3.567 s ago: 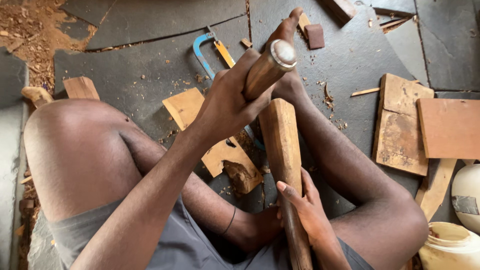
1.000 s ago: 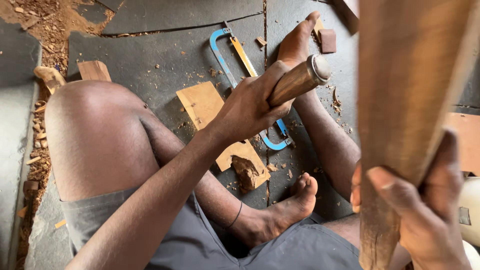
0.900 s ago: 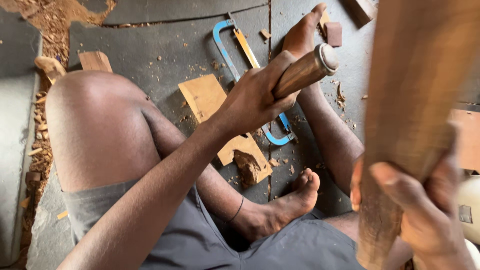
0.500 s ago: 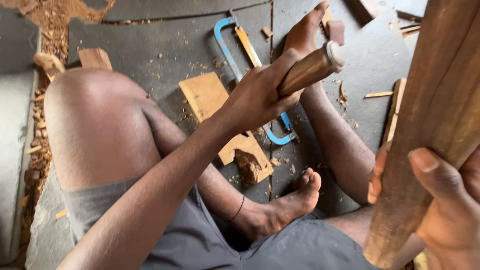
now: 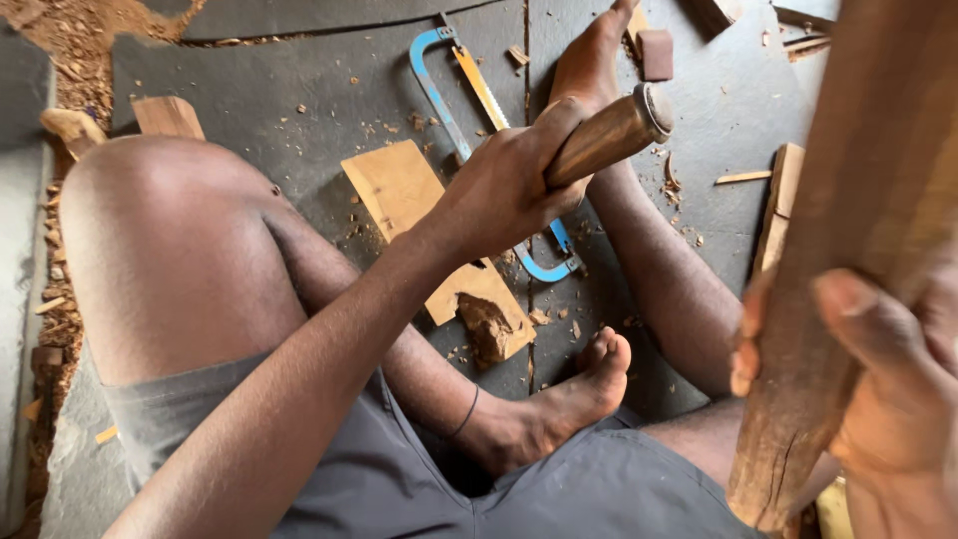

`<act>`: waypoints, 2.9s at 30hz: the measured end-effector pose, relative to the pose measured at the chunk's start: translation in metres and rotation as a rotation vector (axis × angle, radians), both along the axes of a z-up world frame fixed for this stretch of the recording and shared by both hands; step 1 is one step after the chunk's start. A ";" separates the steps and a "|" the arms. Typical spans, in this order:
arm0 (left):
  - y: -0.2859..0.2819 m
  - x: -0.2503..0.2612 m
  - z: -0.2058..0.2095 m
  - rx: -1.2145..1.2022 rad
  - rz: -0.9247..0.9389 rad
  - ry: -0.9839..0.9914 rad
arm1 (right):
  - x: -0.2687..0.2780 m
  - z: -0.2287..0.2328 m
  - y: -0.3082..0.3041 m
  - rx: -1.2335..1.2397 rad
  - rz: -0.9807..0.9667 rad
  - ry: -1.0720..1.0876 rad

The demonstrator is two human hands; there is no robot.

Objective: The person sits on the floor and uses a chisel and mallet to carve a piece of wood. They repeatedly strike the chisel to shape the wood, occasionally inspecting the progress. Later, they use a hand saw to cut a smaller piece of wood.

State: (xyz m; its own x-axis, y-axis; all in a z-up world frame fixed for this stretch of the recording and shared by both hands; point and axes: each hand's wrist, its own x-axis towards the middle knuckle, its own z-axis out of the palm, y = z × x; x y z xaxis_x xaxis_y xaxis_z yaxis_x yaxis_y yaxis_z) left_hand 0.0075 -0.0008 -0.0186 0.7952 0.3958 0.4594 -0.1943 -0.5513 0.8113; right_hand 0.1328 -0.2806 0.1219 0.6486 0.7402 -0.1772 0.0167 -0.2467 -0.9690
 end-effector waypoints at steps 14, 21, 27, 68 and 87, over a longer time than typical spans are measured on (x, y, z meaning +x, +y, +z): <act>0.006 0.007 -0.002 -0.065 -0.003 0.057 | -0.016 0.010 0.019 0.066 0.034 0.005; 0.007 -0.003 -0.005 -0.008 0.022 0.096 | -0.009 -0.010 0.005 -0.122 0.093 0.035; 0.003 0.012 0.011 -0.103 -0.090 0.420 | -0.027 -0.050 -0.012 -0.057 -0.082 0.160; 0.004 -0.070 0.024 -0.310 0.030 -0.142 | -0.078 -0.013 0.006 0.278 0.178 0.094; 0.029 -0.069 0.010 -0.568 0.666 -0.514 | -0.055 -0.093 0.075 -0.482 -0.115 -0.321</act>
